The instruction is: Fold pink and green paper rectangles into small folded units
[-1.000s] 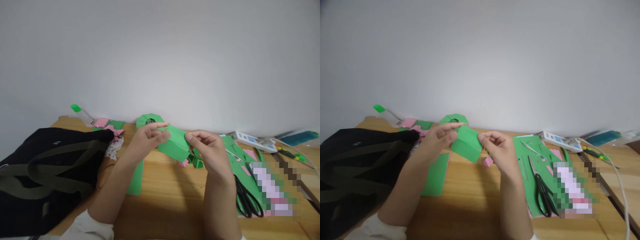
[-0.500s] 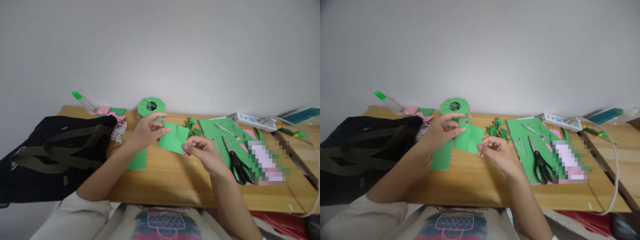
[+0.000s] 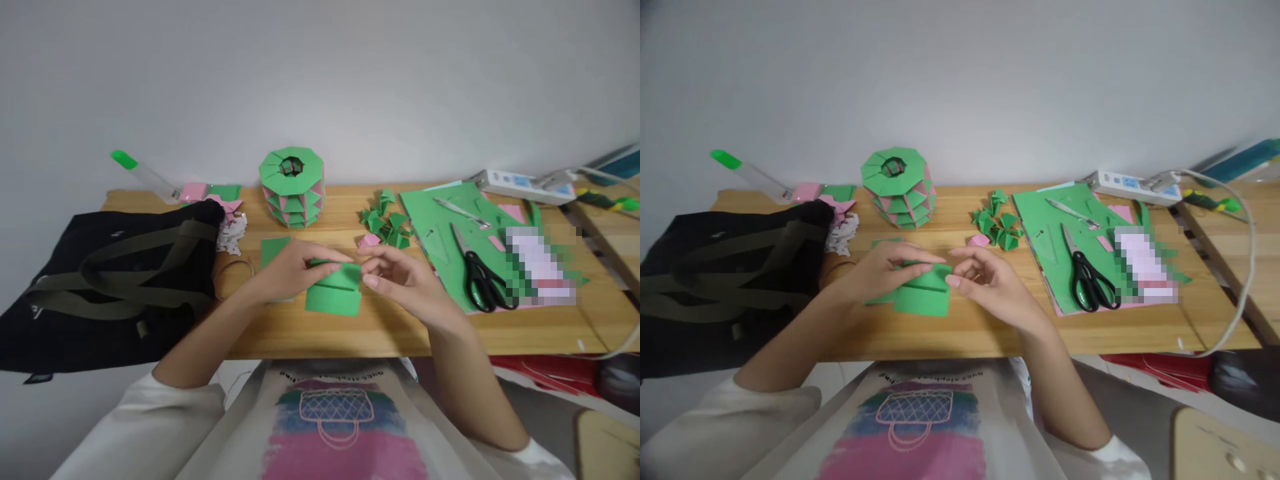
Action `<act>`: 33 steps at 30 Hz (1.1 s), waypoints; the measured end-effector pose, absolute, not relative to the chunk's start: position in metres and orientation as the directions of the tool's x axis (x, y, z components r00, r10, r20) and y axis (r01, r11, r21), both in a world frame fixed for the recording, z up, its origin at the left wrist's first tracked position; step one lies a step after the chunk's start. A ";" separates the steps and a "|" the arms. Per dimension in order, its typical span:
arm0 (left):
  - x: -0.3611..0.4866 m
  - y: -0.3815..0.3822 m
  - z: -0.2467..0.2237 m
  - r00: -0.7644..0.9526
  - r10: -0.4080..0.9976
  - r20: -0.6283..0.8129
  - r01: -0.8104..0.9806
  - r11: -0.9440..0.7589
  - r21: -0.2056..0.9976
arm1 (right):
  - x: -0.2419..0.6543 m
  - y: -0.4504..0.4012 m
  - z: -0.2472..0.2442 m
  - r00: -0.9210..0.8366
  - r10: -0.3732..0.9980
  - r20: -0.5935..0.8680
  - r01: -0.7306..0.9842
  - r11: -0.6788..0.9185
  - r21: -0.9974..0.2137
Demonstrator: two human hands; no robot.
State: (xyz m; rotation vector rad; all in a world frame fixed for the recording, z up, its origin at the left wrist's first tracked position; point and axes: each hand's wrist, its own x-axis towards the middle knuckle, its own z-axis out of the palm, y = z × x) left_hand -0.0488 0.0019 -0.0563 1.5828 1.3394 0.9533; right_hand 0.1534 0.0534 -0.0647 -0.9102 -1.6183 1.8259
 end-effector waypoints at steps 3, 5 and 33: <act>-0.048 0.019 -0.055 0.260 0.966 0.020 0.357 -0.115 0.927 | 0.149 0.060 -0.068 -0.676 0.695 -0.244 0.146 -0.199 -0.969; -0.049 0.027 -0.061 0.155 0.988 0.002 0.307 -0.051 0.950 | 0.149 0.061 -0.073 -0.650 0.699 -0.299 0.166 -0.253 -0.953; -0.027 -0.015 -0.101 -0.100 0.887 0.452 0.459 -0.362 0.812 | 0.161 0.037 -0.102 -0.263 0.909 0.324 0.290 0.395 -0.871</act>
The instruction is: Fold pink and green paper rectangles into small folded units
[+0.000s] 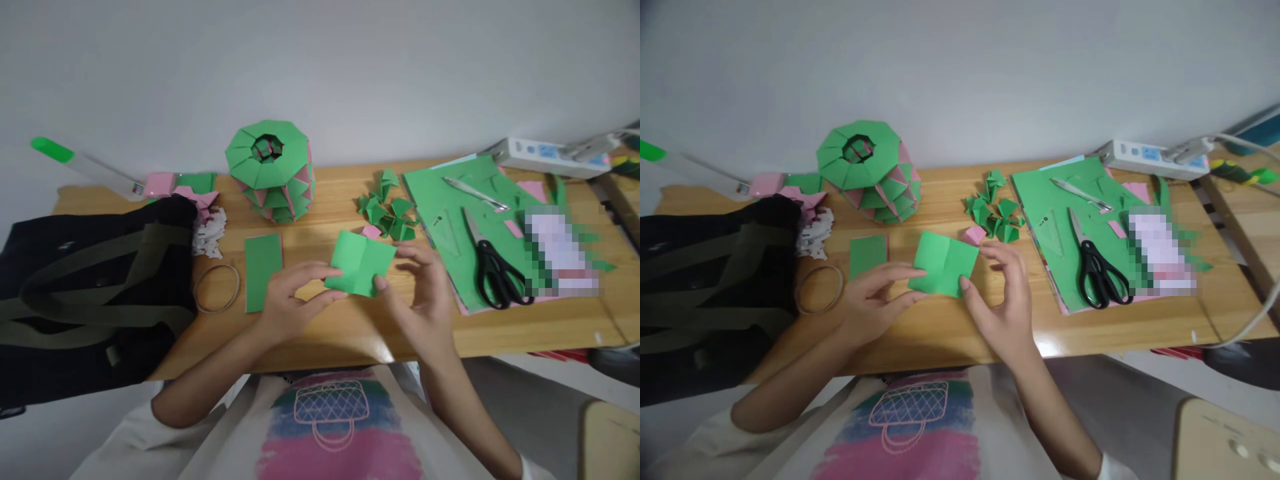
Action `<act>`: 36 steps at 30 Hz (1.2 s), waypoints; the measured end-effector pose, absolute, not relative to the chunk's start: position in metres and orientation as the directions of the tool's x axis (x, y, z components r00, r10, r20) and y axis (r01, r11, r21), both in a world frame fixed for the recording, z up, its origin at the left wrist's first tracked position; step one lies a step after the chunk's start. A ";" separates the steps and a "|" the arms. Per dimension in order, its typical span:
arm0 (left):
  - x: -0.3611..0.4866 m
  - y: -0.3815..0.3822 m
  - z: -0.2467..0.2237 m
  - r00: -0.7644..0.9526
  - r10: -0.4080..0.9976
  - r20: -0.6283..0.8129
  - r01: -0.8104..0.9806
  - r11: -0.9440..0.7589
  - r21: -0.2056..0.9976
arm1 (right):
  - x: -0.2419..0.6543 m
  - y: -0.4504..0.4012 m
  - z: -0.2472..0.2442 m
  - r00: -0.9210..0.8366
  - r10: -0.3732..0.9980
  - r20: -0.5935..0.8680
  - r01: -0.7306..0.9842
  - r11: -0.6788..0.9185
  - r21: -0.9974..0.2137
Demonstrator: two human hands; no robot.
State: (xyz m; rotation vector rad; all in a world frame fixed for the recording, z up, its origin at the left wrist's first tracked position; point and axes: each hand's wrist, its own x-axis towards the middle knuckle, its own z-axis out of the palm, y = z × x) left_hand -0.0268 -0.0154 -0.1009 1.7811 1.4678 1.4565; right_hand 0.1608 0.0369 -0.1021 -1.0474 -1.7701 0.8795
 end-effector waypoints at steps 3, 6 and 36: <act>-0.028 -0.013 -0.110 -0.114 0.920 0.374 0.414 -0.298 0.860 | 0.161 0.042 -0.095 -0.426 0.732 0.532 0.500 0.680 -0.536; -0.030 -0.011 -0.121 -0.133 0.962 0.240 0.346 -0.182 0.920 | 0.159 0.046 -0.093 -0.491 0.682 0.542 0.560 0.724 -0.403; -0.070 -0.018 -0.144 0.677 0.733 0.068 0.701 -0.669 0.247 | 0.156 0.062 -0.151 -0.850 0.395 0.347 0.294 0.904 -0.309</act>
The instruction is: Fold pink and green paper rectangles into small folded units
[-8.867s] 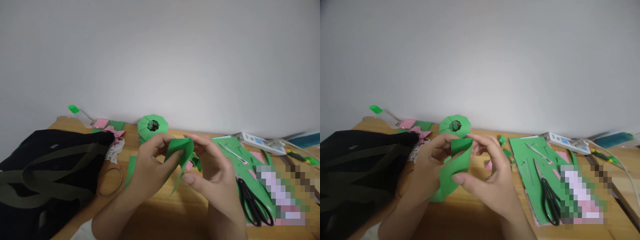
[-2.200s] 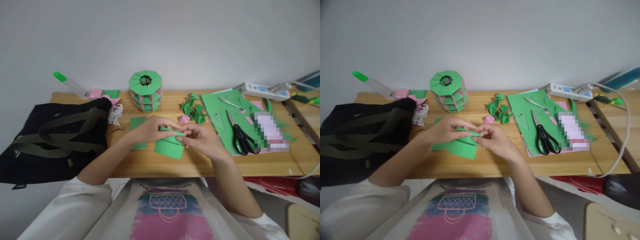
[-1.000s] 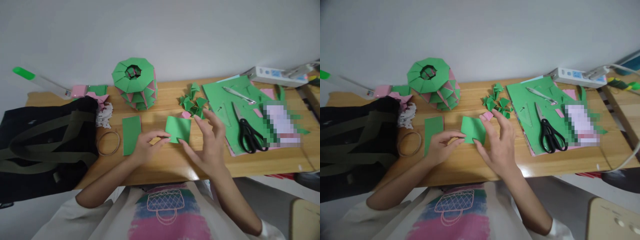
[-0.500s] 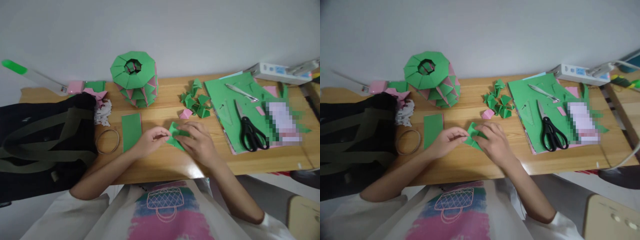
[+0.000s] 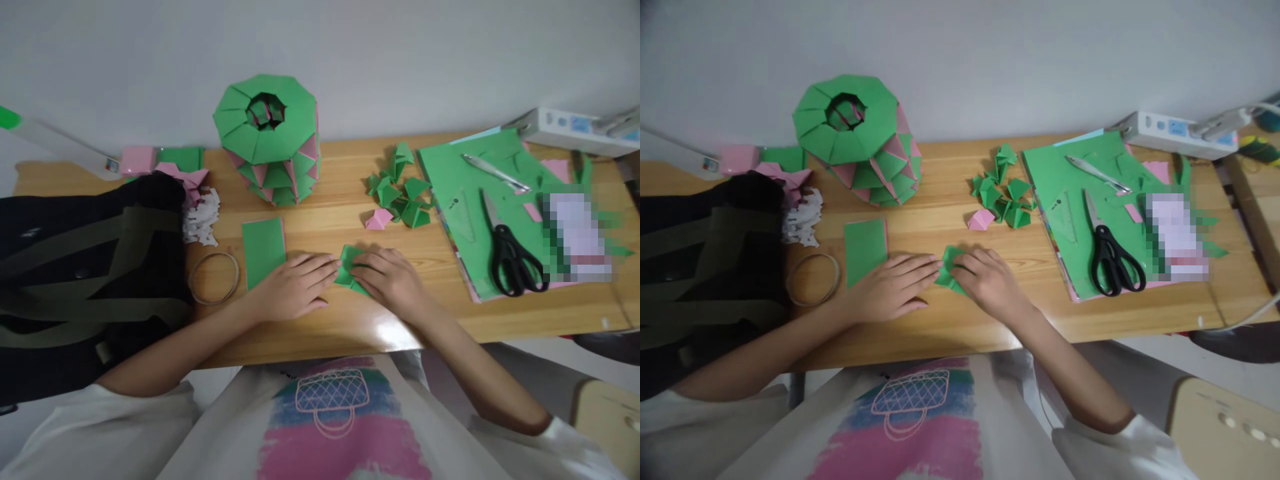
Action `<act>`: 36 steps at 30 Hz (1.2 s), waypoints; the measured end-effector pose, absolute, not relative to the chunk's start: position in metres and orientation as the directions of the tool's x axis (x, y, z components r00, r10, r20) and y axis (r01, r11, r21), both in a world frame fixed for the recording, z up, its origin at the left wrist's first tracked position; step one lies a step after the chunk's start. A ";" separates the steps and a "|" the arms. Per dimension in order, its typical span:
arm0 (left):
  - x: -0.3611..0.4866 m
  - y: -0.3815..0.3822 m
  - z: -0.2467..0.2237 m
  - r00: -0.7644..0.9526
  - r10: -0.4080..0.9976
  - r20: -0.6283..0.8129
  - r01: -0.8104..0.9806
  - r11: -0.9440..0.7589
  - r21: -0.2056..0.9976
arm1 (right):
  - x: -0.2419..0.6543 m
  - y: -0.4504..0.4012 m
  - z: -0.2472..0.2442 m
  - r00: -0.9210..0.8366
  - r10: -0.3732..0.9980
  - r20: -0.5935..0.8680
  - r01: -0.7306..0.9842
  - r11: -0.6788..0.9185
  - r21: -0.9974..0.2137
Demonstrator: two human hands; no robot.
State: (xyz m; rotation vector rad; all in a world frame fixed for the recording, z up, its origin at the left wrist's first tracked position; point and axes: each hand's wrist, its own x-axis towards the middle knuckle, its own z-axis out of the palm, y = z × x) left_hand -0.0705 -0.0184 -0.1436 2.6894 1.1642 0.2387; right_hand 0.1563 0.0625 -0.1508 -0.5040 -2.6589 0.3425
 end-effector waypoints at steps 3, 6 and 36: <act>-0.072 -0.016 -0.145 0.702 0.711 0.053 0.690 -0.696 0.199 | 0.154 0.068 -0.149 -0.851 0.433 0.295 0.285 0.855 -0.433; -0.074 -0.015 -0.146 0.707 0.705 0.063 0.685 -0.704 0.187 | 0.150 0.073 -0.150 -0.848 0.465 0.256 0.289 0.809 -0.513; -0.078 -0.020 -0.146 0.664 0.743 0.077 0.688 -0.648 0.326 | 0.140 0.068 -0.155 -0.724 0.654 0.221 0.347 0.622 -0.702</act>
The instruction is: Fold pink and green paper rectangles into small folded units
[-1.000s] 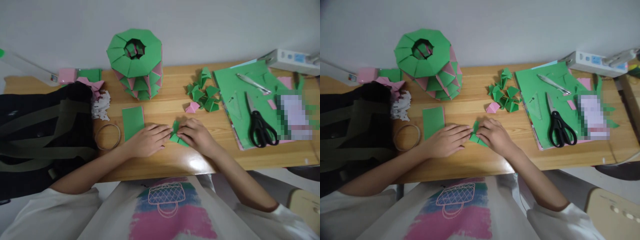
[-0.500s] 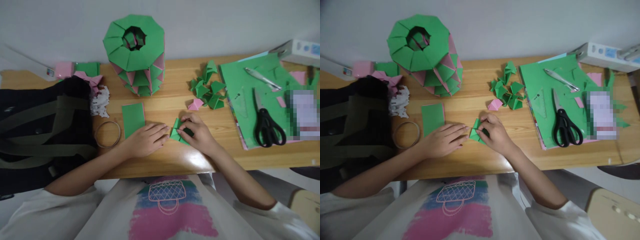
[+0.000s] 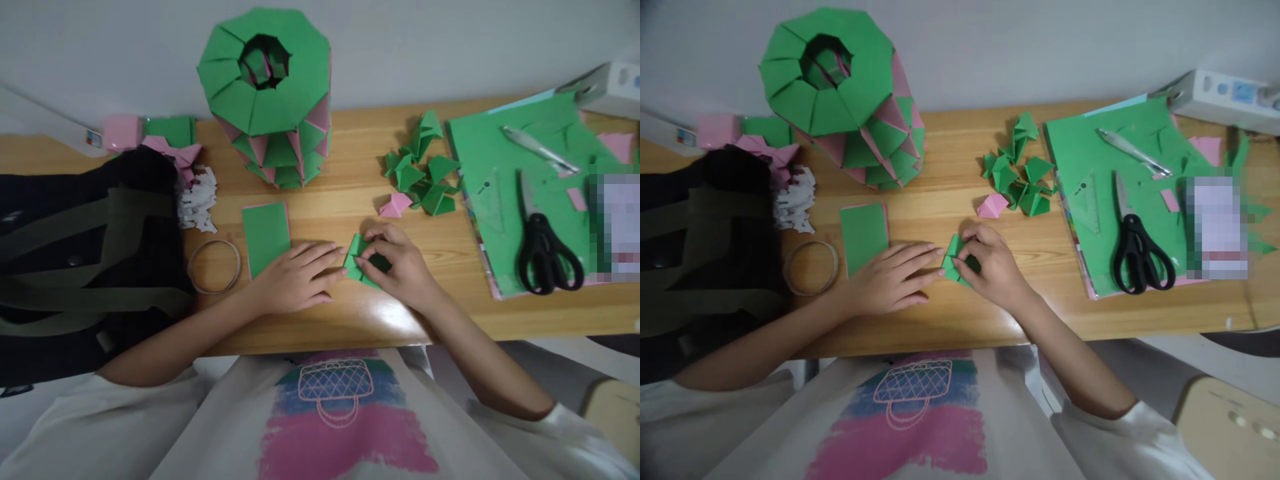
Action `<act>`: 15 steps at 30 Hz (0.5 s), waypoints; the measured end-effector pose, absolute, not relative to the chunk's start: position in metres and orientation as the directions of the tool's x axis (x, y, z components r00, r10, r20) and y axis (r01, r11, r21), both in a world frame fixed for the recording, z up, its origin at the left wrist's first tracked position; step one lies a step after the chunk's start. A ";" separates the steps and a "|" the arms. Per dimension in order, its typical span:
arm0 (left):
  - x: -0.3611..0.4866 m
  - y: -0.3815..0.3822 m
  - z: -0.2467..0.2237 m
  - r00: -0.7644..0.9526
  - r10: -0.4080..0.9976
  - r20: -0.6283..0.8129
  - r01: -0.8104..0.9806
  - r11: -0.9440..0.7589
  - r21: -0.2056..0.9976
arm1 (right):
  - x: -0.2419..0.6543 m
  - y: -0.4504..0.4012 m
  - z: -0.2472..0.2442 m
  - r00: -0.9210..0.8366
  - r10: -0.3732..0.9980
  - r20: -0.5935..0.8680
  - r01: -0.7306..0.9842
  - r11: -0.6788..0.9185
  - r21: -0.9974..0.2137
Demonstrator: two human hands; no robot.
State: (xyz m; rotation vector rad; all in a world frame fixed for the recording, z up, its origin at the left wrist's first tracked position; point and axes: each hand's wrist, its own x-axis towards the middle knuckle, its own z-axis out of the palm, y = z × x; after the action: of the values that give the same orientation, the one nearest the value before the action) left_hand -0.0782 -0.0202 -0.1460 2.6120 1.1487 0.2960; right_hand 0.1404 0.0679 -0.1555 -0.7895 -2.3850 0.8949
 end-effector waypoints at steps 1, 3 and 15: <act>-0.078 -0.020 -0.146 0.665 0.743 0.072 0.691 -0.649 0.317 | 0.140 0.068 -0.156 -0.720 0.656 0.225 0.346 0.621 -0.703; -0.078 -0.020 -0.146 0.667 0.742 0.069 0.696 -0.653 0.300 | 0.140 0.067 -0.156 -0.713 0.662 0.231 0.348 0.620 -0.703; -0.078 -0.021 -0.145 0.659 0.746 0.090 0.684 -0.645 0.340 | 0.134 0.066 -0.154 -0.696 0.697 0.171 0.417 0.587 -0.694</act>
State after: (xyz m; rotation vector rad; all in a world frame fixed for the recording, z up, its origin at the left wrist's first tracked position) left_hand -0.0782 -0.0211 -0.1451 2.6012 1.1483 0.3227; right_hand 0.1345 0.0657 -0.1537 -0.8930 -2.3893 0.8862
